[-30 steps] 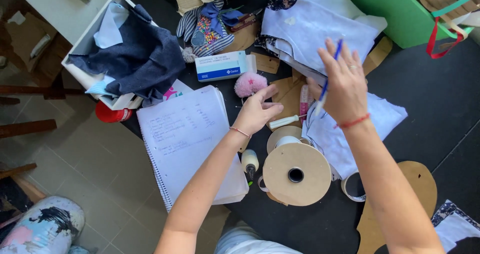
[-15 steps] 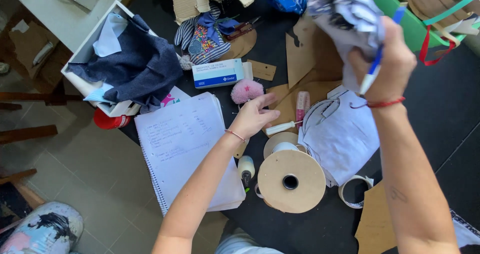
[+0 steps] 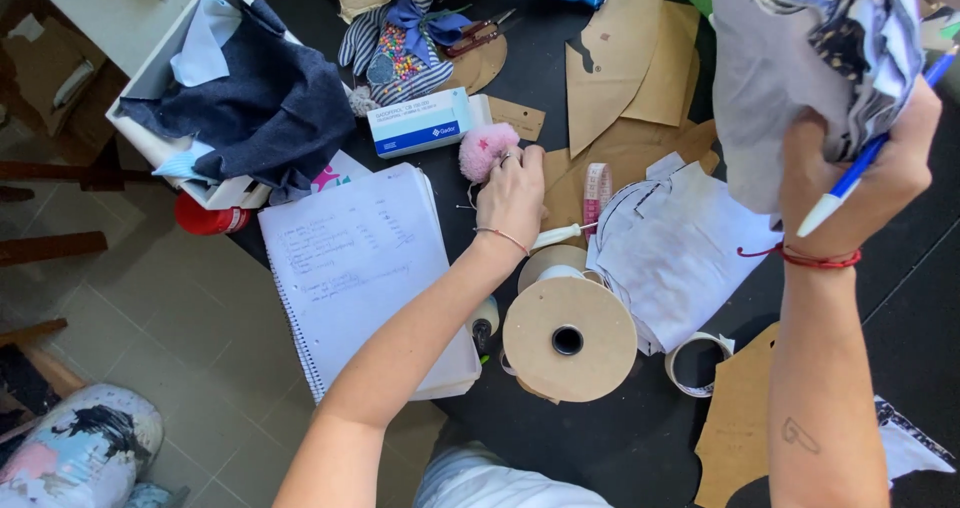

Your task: Sorting, marking, and trimming small fabric components at a workbench in a sewing factory.

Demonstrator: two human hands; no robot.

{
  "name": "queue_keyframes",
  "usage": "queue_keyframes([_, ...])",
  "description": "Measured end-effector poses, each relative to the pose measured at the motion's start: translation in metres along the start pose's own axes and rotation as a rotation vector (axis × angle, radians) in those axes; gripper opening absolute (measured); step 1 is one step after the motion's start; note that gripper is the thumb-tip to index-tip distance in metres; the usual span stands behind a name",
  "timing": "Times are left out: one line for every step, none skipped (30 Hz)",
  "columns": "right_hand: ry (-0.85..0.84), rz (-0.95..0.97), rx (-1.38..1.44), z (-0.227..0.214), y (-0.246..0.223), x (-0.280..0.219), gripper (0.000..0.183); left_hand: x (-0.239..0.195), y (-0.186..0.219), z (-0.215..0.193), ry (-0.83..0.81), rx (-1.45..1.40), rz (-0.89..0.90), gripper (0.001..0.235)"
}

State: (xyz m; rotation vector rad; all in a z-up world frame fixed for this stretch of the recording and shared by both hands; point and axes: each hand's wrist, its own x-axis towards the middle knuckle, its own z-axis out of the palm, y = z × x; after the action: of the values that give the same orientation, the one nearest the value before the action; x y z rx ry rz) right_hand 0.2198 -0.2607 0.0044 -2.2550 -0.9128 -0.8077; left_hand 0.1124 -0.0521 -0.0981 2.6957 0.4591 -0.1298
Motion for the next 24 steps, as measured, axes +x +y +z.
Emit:
queue_keyframes([-0.004,0.003,0.006,0.003,-0.005,-0.003,0.031,0.001,-0.002,0.000,-0.004,0.003,-0.006,0.062])
queue_keyframes([0.003,0.059,0.041,0.006,-0.009,-0.005,0.033,0.003,-0.003,0.001,0.009,0.004,-0.001,0.069])
queue_keyframes([0.008,0.115,0.076,0.009,-0.012,-0.006,0.036,0.006,-0.004,0.002,0.023,0.005,0.003,0.076])
queue_keyframes([0.007,0.116,0.076,0.009,-0.011,-0.011,0.036,0.008,-0.005,0.002,0.021,0.005,0.003,0.076])
queue_keyframes([0.016,0.138,0.058,0.009,-0.010,-0.015,0.034,0.010,-0.006,0.002,-0.022,-0.028,-0.009,0.077])
queue_keyframes([0.024,0.159,0.033,0.007,-0.008,-0.019,0.032,0.012,-0.006,0.003,-0.067,-0.065,-0.016,0.077])
queue_keyframes([0.022,0.161,0.026,0.001,-0.011,-0.019,0.032,0.012,-0.006,-0.001,-0.071,-0.069,-0.012,0.077])
queue_keyframes([0.044,0.134,0.055,-0.005,-0.013,-0.018,0.030,0.013,-0.005,-0.004,-0.157,-0.119,-0.035,0.073])
queue_keyframes([0.065,0.107,0.083,-0.011,-0.015,-0.018,0.029,0.014,-0.005,-0.007,-0.244,-0.169,-0.058,0.069])
queue_keyframes([0.063,0.108,0.081,-0.015,-0.009,-0.028,0.029,0.014,-0.004,-0.011,-0.246,-0.172,-0.057,0.069])
queue_keyframes([0.138,0.201,0.027,-0.020,-0.003,-0.038,0.023,0.014,-0.004,-0.016,-0.331,-0.193,-0.033,0.054])
queue_keyframes([0.213,0.296,-0.029,-0.026,0.002,-0.050,0.018,0.013,-0.003,-0.020,-0.418,-0.212,-0.008,0.042])
queue_keyframes([0.210,0.300,-0.033,-0.034,-0.003,-0.048,0.018,0.011,-0.004,-0.018,-0.424,-0.213,-0.006,0.042])
queue_keyframes([0.174,0.192,-0.047,-0.042,-0.008,-0.045,0.020,0.010,-0.006,-0.017,-0.363,-0.248,0.096,0.031])
queue_keyframes([0.138,0.085,-0.061,-0.050,-0.013,-0.042,0.022,0.009,-0.008,-0.016,-0.302,-0.282,0.197,0.022])
queue_keyframes([0.138,0.086,-0.070,-0.055,-0.007,-0.055,0.022,0.008,-0.007,-0.020,-0.305,-0.286,0.204,0.022])
queue_keyframes([0.126,0.168,-0.122,-0.059,-0.001,-0.067,0.017,0.007,-0.006,-0.024,-0.344,-0.350,0.289,0.027])
queue_keyframes([0.113,0.247,-0.162,-0.061,0.004,-0.079,0.013,0.005,-0.008,-0.029,-0.378,-0.411,0.365,0.047])
queue_keyframes([0.112,0.245,-0.159,-0.062,-0.007,-0.070,0.013,0.001,-0.008,-0.026,-0.376,-0.411,0.362,0.047])
queue_keyframes([0.083,0.172,-0.144,-0.061,-0.018,-0.061,0.019,-0.002,-0.009,-0.024,-0.408,-0.403,0.483,0.053])
queue_keyframes([0.053,0.099,-0.129,-0.060,-0.029,-0.051,0.028,-0.005,-0.011,-0.021,-0.439,-0.393,0.605,0.060])
queue_keyframes([0.050,0.099,-0.125,-0.061,-0.027,-0.060,0.028,-0.006,-0.011,-0.026,-0.440,-0.394,0.600,0.060])
queue_keyframes([0.025,0.176,-0.094,-0.061,-0.025,-0.068,0.031,-0.008,-0.012,-0.032,-0.556,-0.493,0.604,0.061])
queue_keyframes([-0.002,0.251,-0.060,-0.061,-0.023,-0.077,0.035,-0.009,-0.012,-0.037,-0.671,-0.593,0.605,0.063])
